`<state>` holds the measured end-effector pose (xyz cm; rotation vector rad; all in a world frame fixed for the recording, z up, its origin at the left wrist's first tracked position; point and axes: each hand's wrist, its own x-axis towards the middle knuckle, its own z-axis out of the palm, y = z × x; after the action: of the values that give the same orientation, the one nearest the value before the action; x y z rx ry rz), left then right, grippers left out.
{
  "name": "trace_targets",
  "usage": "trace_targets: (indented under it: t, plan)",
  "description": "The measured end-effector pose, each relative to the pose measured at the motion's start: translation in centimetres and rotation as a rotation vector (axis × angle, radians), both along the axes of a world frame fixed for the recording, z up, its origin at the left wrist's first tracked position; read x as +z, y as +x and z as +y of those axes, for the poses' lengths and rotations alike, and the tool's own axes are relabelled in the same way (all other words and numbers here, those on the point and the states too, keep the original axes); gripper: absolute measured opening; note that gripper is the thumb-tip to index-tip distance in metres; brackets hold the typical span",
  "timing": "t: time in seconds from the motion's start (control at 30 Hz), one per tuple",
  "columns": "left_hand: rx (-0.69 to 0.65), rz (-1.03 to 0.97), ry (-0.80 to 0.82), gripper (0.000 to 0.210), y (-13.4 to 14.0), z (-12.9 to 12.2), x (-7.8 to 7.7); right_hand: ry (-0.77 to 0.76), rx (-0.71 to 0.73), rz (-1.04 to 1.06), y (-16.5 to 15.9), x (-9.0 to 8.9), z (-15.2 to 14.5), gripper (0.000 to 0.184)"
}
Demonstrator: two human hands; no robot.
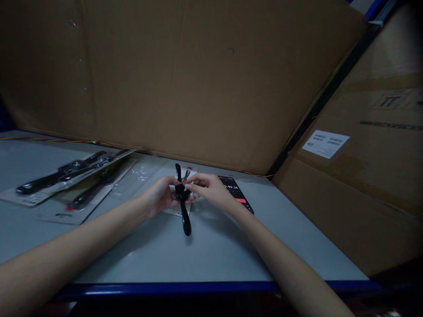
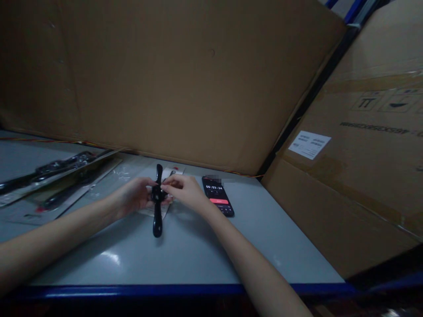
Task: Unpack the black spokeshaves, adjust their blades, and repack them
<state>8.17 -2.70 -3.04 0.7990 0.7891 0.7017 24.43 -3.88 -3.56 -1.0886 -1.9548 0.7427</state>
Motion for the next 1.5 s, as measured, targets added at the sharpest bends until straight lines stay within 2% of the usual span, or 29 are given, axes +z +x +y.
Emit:
trace_targets:
  t: [0.17,0.33,0.53,0.63,0.8,0.9,1.1,1.37,1.5]
  plan:
    - [-0.008,-0.007,0.001,0.035,0.0,-0.2,0.2,0.081,-0.058,-0.085,0.2,0.2,0.0,0.016]
    - [-0.049,-0.008,0.032,0.034,0.1,-0.2,0.1,0.162,-0.147,-0.171,-0.1,0.3,-0.5,0.028]
    - [-0.027,-0.004,0.040,0.026,-0.1,0.1,0.0,0.222,-0.004,-0.201,-0.6,1.1,-1.3,0.031]
    - [-0.007,0.004,0.051,0.026,-0.1,-0.1,0.0,0.276,0.014,-0.264,-0.7,1.2,-1.4,0.035]
    - [-0.024,-0.006,0.054,0.028,0.0,-0.5,0.2,0.369,-0.117,-0.354,-0.5,1.2,-1.5,0.027]
    - [-0.035,-0.013,0.065,0.026,-0.1,-0.3,0.1,0.376,-0.123,-0.391,-0.3,1.3,-1.5,0.031]
    - [-0.015,-0.006,0.046,0.023,-0.1,-0.1,0.1,0.385,-0.016,-0.371,-0.6,1.7,-1.7,0.038]
    - [-0.037,-0.014,0.046,0.029,0.0,-0.2,0.0,0.428,-0.124,-0.455,-0.2,1.8,-1.5,0.033]
    - [-0.005,-0.002,0.046,0.029,0.0,-0.4,0.2,0.380,-0.091,-0.428,-0.5,1.7,-1.6,0.042]
